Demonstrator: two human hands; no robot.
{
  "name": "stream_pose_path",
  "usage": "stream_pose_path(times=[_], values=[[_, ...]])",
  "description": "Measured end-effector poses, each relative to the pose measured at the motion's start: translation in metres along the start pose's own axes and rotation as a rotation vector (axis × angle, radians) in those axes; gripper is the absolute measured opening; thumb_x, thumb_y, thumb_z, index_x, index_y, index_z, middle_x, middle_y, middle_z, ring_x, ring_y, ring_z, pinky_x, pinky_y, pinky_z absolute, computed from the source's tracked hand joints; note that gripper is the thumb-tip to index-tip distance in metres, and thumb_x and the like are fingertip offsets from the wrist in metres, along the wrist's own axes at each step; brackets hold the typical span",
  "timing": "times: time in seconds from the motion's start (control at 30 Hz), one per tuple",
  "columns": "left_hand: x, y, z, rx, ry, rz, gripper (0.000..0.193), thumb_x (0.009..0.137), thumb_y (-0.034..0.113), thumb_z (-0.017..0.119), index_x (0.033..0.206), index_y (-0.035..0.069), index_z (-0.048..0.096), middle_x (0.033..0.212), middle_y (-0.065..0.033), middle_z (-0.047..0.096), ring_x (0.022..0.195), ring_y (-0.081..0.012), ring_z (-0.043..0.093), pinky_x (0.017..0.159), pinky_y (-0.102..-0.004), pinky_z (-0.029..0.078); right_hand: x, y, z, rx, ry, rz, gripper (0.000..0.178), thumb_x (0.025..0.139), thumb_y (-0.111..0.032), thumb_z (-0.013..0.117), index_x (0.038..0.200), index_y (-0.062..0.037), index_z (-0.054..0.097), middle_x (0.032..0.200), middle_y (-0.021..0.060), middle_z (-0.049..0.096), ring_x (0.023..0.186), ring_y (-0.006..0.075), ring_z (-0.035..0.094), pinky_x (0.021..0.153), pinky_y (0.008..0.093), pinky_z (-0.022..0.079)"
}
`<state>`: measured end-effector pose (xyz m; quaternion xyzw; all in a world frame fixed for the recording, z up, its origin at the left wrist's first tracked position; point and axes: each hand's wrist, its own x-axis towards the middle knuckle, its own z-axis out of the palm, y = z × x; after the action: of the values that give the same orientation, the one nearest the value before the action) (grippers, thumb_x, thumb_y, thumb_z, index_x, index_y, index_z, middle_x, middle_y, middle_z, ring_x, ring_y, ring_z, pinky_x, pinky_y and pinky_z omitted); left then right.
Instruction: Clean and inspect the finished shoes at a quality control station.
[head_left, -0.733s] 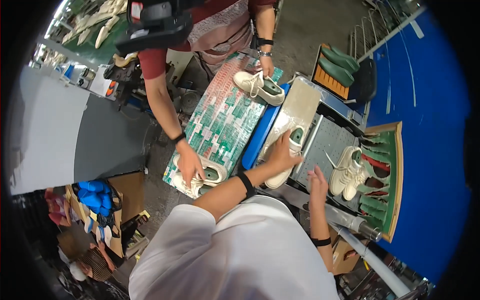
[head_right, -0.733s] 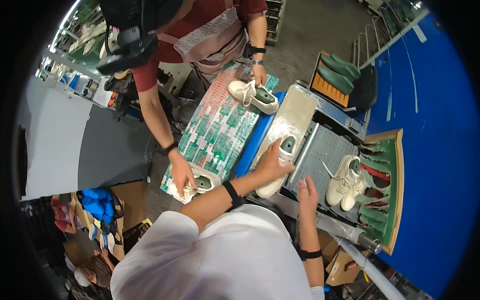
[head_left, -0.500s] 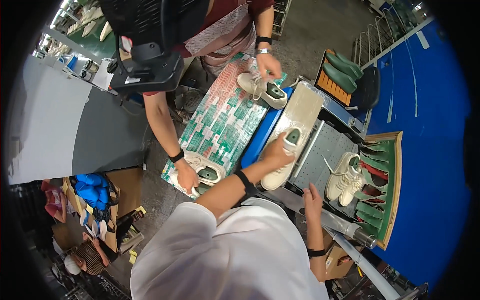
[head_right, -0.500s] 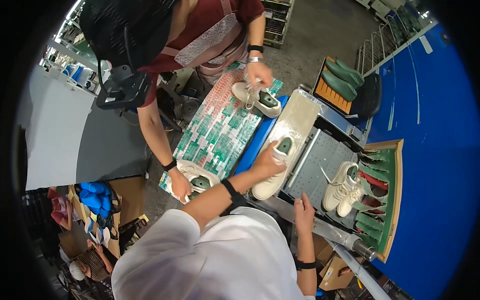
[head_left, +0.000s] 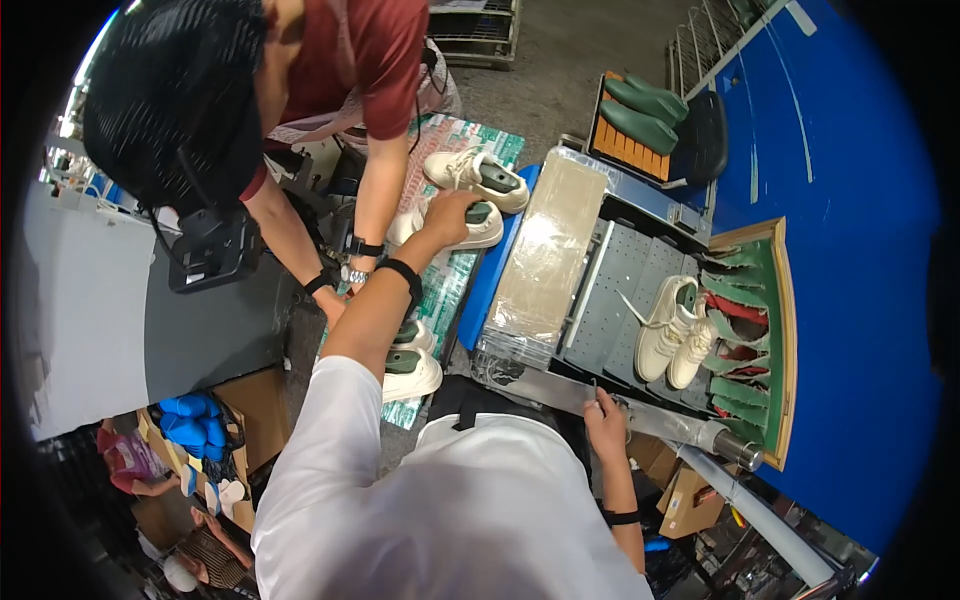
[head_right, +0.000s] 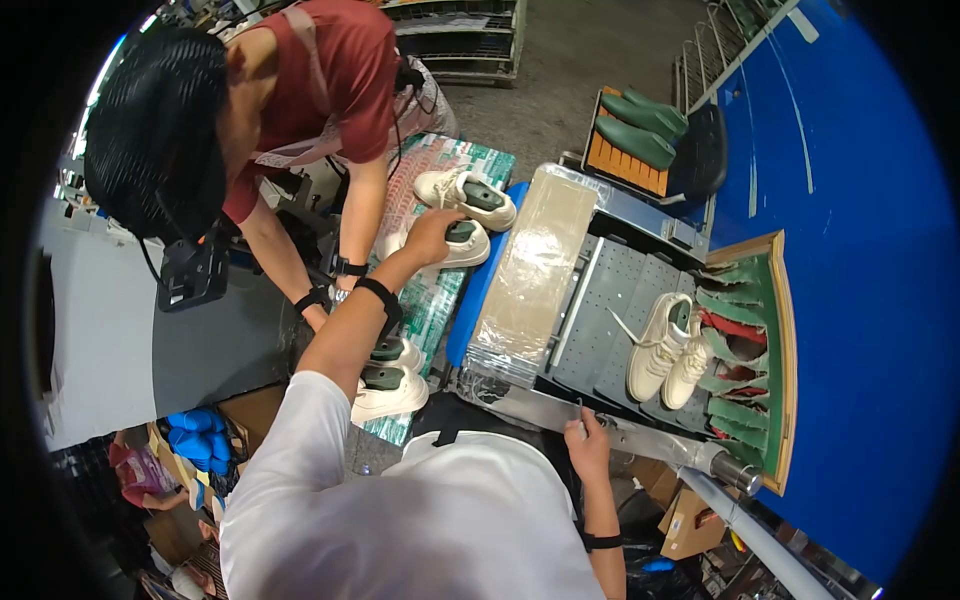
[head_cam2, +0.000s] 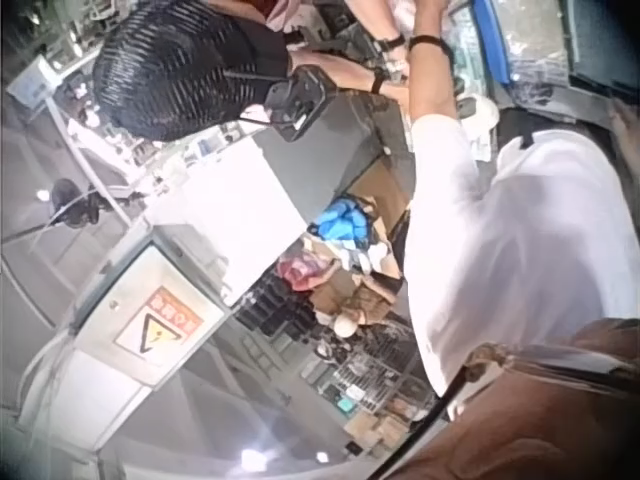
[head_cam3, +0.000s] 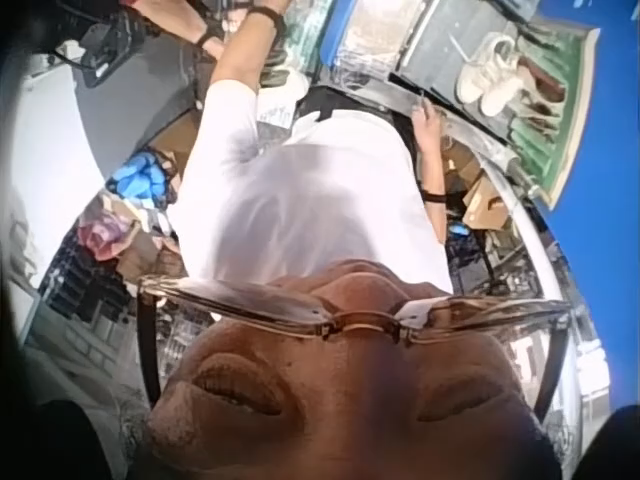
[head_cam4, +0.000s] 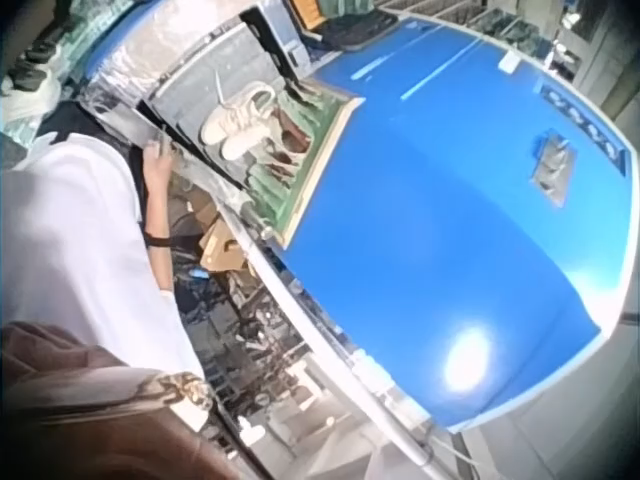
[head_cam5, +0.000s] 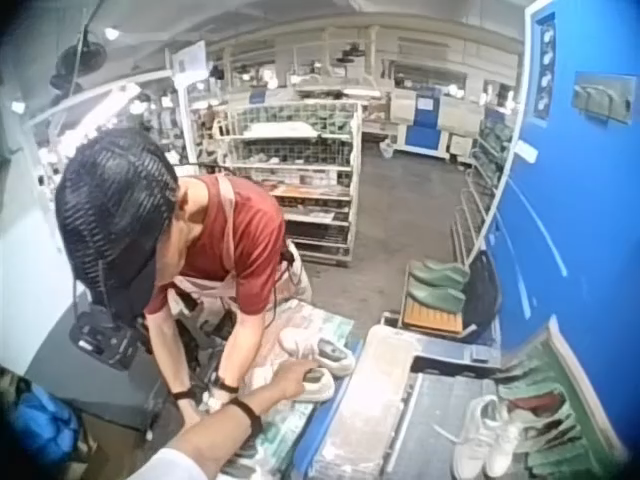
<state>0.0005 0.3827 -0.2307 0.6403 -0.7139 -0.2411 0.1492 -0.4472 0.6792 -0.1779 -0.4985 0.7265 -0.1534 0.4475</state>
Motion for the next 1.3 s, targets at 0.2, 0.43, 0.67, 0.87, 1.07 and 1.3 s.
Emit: stream_pose_path(times=[0.2, 0.43, 0.67, 0.87, 1.07, 1.3], values=[[-0.028, 0.151, 0.097, -0.406, 0.257, 0.096, 0.051, 0.076, -0.006, 0.067, 0.126, 0.004, 0.068, 0.131, -0.0212, 0.065, 0.127, -0.0406, 0.059, 0.112, -0.0484, 0.046, -0.011, 0.024, -0.002, -0.032, -0.001, -0.024, 0.059, 0.095, -0.031, 0.073, 0.138, 0.0089, 0.065, 0.133, 0.0321, 0.069, 0.127, 0.0406, 0.068, 0.109, 0.0416, 0.051], [-0.031, 0.356, 0.253, -0.573, -0.246, -0.141, 0.109, 0.082, 0.041, 0.089, 0.161, -0.005, 0.031, 0.154, -0.0318, 0.048, 0.147, -0.0462, 0.044, 0.126, -0.0504, 0.034, -0.029, 0.039, -0.043, -0.015, -0.041, -0.076, 0.059, 0.092, -0.022, 0.075, 0.139, 0.0108, 0.063, 0.106, 0.0188, 0.074, 0.101, 0.0318, 0.072, 0.097, 0.0388, 0.055], [-0.029, 0.462, 0.317, -0.451, 0.072, -0.423, 0.133, 0.068, 0.036, 0.098, 0.165, 0.002, 0.014, 0.16, -0.0265, 0.04, 0.149, -0.045, 0.04, 0.124, -0.0525, 0.034, -0.054, 0.091, -0.096, 0.016, 0.05, 0.049, 0.055, 0.094, -0.017, 0.072, 0.14, 0.0102, 0.062, 0.104, 0.0175, 0.073, 0.1, 0.0277, 0.071, 0.095, 0.0381, 0.054], [-0.013, 0.427, 0.316, -0.628, 0.019, -0.39, 0.132, 0.064, 0.033, 0.1, 0.164, 0.008, 0.018, 0.152, -0.0263, 0.049, 0.141, -0.0451, 0.049, 0.118, -0.0509, 0.042, -0.055, 0.121, -0.111, 0.023, 0.074, 0.107, 0.055, 0.096, -0.022, 0.07, 0.141, 0.0095, 0.063, 0.115, 0.0232, 0.074, 0.109, 0.03, 0.071, 0.099, 0.0388, 0.053], [0.002, 0.357, 0.297, -1.139, -0.113, -0.458, 0.09, 0.068, 0.018, 0.088, 0.147, -0.001, 0.048, 0.127, -0.02, 0.069, 0.117, -0.034, 0.069, 0.103, -0.0416, 0.055, -0.049, 0.116, -0.105, 0.001, 0.04, 0.066, 0.057, 0.098, -0.027, 0.068, 0.141, 0.0101, 0.062, 0.128, 0.0289, 0.072, 0.119, 0.0341, 0.07, 0.104, 0.0408, 0.052], [-0.085, 0.283, 0.112, -1.0, 0.067, -0.257, 0.099, 0.067, 0.022, 0.091, 0.153, 0.002, 0.047, 0.125, -0.016, 0.07, 0.114, -0.0281, 0.069, 0.101, -0.0362, 0.055, -0.031, 0.088, -0.07, 0.003, -0.068, 0.014, 0.06, 0.1, -0.029, 0.068, 0.142, 0.0124, 0.06, 0.136, 0.0314, 0.068, 0.127, 0.0362, 0.068, 0.109, 0.0399, 0.049]])
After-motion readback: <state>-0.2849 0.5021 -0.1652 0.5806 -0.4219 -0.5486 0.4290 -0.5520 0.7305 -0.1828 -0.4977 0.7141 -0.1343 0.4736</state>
